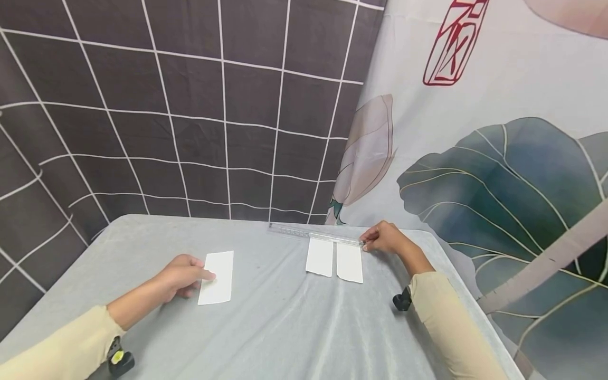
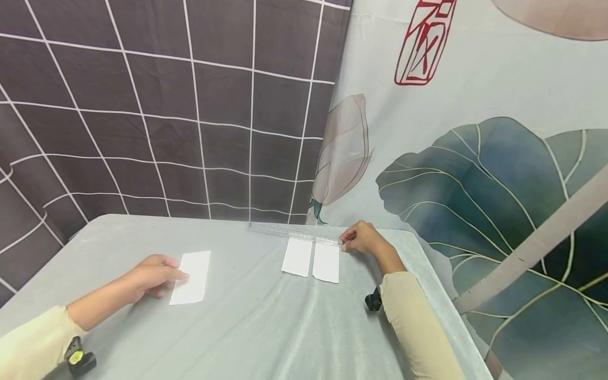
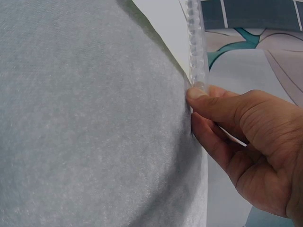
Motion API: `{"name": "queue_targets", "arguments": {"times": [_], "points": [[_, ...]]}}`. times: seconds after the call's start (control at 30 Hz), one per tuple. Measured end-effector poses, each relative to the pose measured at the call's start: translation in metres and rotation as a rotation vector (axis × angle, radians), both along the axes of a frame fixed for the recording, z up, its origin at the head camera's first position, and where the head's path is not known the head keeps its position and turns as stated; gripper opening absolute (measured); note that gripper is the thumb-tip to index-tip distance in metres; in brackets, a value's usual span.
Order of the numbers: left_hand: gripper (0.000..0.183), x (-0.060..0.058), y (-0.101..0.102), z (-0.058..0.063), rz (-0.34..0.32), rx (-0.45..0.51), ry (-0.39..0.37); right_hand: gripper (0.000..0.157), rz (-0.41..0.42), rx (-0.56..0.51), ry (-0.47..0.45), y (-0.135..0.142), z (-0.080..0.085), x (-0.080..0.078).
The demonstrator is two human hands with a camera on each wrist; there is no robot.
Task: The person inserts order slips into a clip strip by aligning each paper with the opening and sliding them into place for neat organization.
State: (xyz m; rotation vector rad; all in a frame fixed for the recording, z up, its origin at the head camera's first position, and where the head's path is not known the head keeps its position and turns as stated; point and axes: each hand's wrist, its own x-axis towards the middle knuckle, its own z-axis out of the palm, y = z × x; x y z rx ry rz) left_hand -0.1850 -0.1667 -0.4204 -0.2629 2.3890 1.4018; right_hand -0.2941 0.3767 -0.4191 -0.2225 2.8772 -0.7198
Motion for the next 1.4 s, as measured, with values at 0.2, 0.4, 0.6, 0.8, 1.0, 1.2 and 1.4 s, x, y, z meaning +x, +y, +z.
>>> {"name": "queue_targets", "arguments": {"times": [0.2, 0.4, 0.6, 0.8, 1.0, 1.2, 1.4], "points": [[0.07, -0.004, 0.008, -0.002, -0.026, -0.105, 0.063, 0.024, -0.001, -0.009, 0.0, 0.0, 0.0, 0.001], [0.069, -0.006, 0.011, -0.004, -0.024, -0.147, 0.086, 0.025, 0.0, -0.007, -0.003, 0.001, 0.001, 0.002], [0.066, -0.005, 0.011, -0.008, -0.013, -0.149, 0.105, 0.025, -0.003, -0.007, -0.006, 0.0, 0.001, 0.001], [0.066, -0.005, 0.012, -0.009, -0.004, -0.14, 0.11, 0.024, 0.009, -0.008, 0.001, 0.001, -0.001, -0.001], [0.065, -0.003, 0.013, -0.008, -0.011, -0.134, 0.117, 0.026, 0.008, -0.007, 0.0, 0.001, -0.003, -0.002], [0.062, -0.005, 0.013, -0.008, -0.009, -0.112, 0.157, 0.026, 0.007, -0.009, 0.013, 0.002, -0.002, 0.0], [0.06, -0.008, 0.01, -0.01, 0.011, -0.048, 0.164, 0.026, 0.004, -0.01, 0.011, 0.001, -0.001, 0.001]]}}
